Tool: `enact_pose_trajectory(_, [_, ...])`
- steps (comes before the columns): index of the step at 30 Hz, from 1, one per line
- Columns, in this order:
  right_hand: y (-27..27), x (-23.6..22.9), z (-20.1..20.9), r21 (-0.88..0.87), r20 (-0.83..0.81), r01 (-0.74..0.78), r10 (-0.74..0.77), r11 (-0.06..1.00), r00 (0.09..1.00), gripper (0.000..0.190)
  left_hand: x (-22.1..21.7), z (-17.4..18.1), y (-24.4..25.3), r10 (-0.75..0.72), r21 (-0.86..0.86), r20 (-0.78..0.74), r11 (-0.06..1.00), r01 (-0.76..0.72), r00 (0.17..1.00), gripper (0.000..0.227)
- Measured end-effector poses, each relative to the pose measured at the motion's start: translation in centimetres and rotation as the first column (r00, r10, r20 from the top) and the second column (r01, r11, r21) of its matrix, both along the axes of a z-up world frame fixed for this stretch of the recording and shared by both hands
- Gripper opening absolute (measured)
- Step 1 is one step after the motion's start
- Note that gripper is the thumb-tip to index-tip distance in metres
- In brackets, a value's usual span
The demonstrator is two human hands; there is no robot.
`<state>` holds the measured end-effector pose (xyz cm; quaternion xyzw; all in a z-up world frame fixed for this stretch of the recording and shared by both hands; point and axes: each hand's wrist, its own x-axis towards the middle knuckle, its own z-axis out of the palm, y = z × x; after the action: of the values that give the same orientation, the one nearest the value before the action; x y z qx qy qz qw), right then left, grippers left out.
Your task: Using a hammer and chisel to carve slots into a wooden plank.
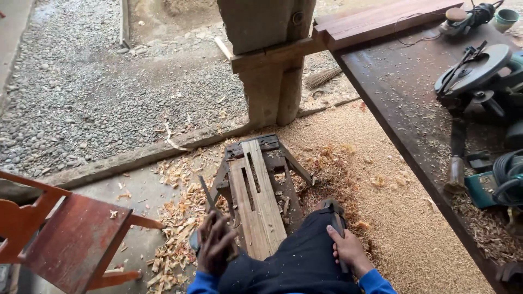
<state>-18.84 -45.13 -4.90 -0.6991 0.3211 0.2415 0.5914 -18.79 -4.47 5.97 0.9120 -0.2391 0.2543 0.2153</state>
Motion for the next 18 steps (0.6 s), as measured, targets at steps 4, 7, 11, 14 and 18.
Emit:
enact_pose_trajectory(4, [2.1, -0.5, 1.8, 0.056, 0.025, 0.039, -0.041, 0.998, 0.999, 0.051, -1.1, 0.5, -2.8, -0.192, -0.064, 0.005, 0.979, 0.192, 0.981, 0.035])
enact_pose_trajectory(7, [4.8, -1.8, 0.6, 0.352, -0.020, 0.173, -0.178, 0.920, 0.984, 0.047, -0.8, -0.5, -6.1, -0.416, -0.014, -0.017, 0.909, 0.416, 0.909, 0.033])
enact_pose_trajectory(11, [8.0, -2.7, -5.9, 0.937, -0.003, 0.121, -0.339, 0.327, 0.941, 0.047, 0.2, -3.1, -9.4, -0.673, 0.130, -0.138, 0.715, 0.687, 0.727, 0.034])
enact_pose_trajectory(14, [7.6, -1.9, -0.5, 0.898, -0.366, 0.346, -0.023, -0.273, 0.930, 0.053, 1.0, -7.0, -9.4, -0.780, -0.004, -0.283, 0.583, 0.812, 0.558, 0.035])
enact_pose_trajectory(18, [6.1, -2.8, -3.8, 0.740, -0.355, 0.480, -0.332, 0.472, 0.874, 0.026, 0.8, -9.0, -9.4, -0.739, -0.231, -0.509, 0.612, 0.757, 0.442, 0.046])
